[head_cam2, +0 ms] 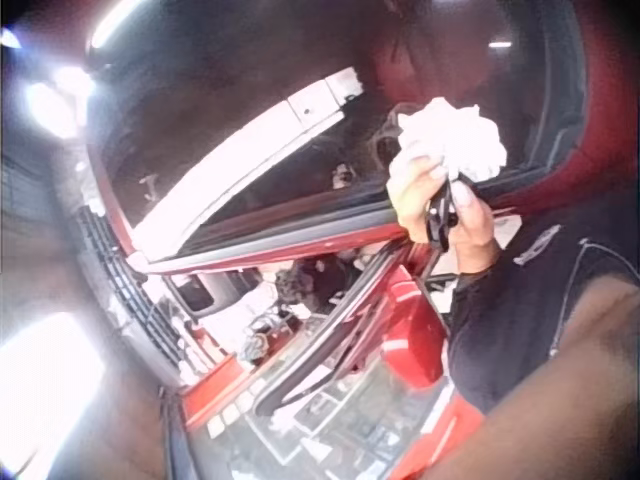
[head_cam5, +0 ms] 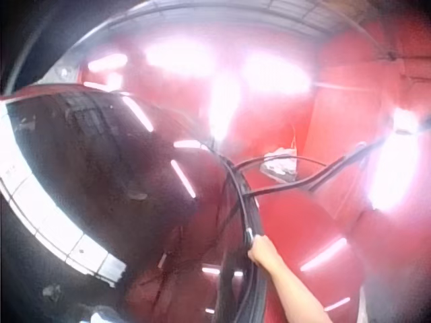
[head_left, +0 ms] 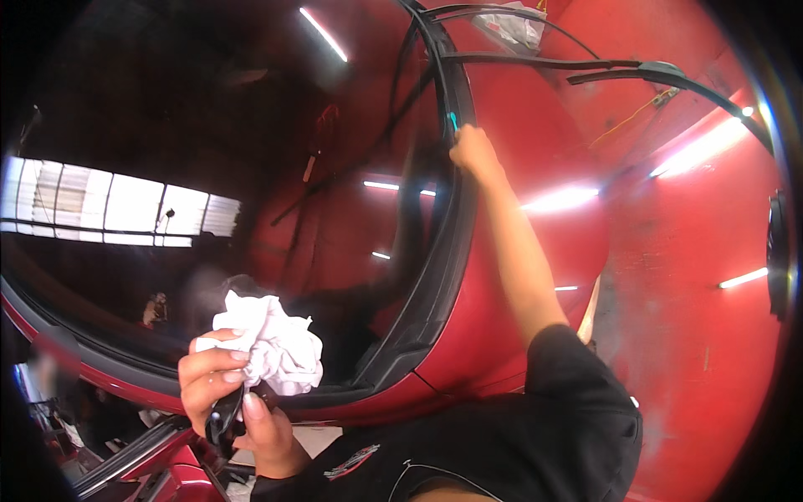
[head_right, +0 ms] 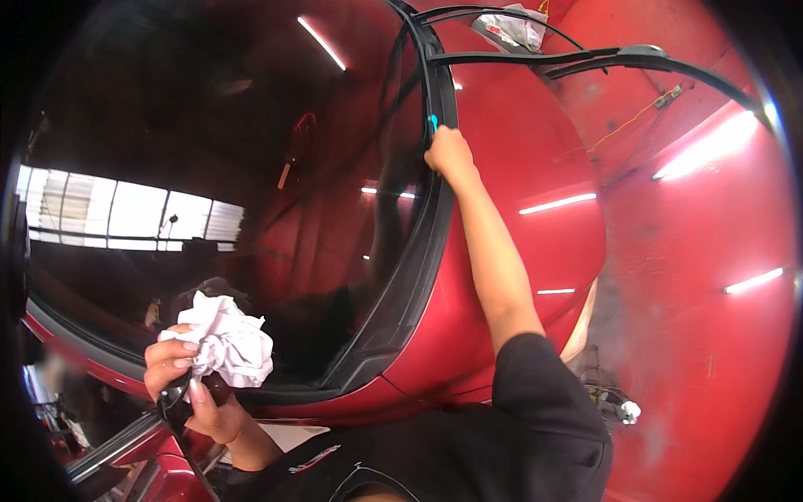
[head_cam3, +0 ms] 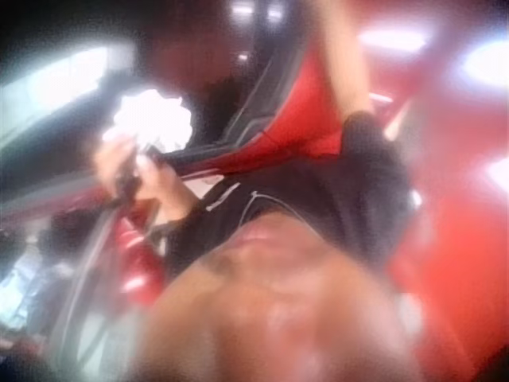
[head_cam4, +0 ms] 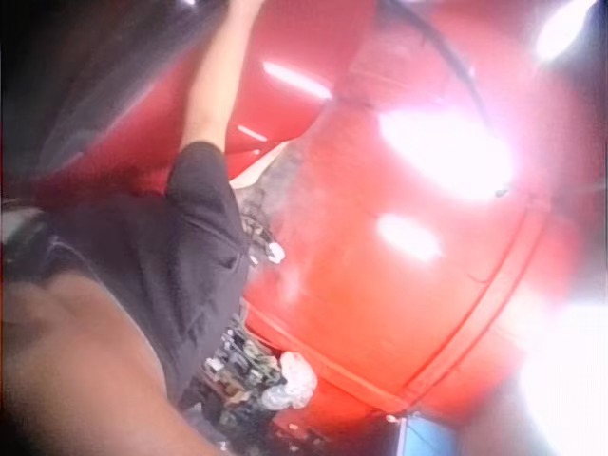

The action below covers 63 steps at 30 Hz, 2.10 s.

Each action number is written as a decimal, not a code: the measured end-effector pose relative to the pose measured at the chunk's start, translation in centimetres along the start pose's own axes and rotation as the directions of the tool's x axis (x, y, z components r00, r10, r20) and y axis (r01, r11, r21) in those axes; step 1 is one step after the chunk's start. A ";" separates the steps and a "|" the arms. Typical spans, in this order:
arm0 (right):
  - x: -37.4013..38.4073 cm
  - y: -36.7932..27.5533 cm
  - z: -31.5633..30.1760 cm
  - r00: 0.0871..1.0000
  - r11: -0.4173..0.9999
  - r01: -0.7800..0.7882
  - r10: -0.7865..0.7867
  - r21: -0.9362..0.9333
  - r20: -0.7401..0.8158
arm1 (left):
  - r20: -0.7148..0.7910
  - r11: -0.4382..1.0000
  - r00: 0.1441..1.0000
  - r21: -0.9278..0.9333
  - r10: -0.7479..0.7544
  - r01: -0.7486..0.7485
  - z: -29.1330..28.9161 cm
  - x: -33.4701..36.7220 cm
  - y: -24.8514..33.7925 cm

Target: The person cleans the window seals and glass of a red car using a toothbrush and a white cloth. They apply a liquid from a small bottle to the brush and wipe the treated areas, working along the edges of the rear and side windows.

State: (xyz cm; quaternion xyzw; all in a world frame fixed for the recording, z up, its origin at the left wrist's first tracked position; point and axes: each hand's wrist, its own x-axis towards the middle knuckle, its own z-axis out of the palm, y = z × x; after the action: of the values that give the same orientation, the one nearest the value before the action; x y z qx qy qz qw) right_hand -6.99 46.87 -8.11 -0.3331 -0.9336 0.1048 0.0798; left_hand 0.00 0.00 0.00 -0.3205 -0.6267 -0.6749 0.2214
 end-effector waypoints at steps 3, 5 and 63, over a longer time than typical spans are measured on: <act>-5.6 0.1 -0.6 0.997 0.998 0.060 -0.060 -0.002 -0.046 | -0.043 0.998 0.998 0.032 -0.055 0.056 0.6 -0.2 0.5; -6.6 -0.1 -0.3 1.000 1.000 -0.002 0.001 0.017 0.026 | -0.040 0.996 0.995 0.009 -0.093 0.094 0.3 -0.3 -0.1; 0.1 -2.1 0.0 0.987 0.992 -0.091 0.078 0.088 0.139 | -0.034 0.999 0.999 0.012 -0.041 0.042 0.1 0.7 -0.4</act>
State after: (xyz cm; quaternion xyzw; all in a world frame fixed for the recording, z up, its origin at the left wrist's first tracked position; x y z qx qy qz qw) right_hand -8.32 45.39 -7.59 -0.3605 -0.9159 0.1741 0.0275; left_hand -0.79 0.21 0.20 -0.2946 -0.6338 -0.6805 0.2199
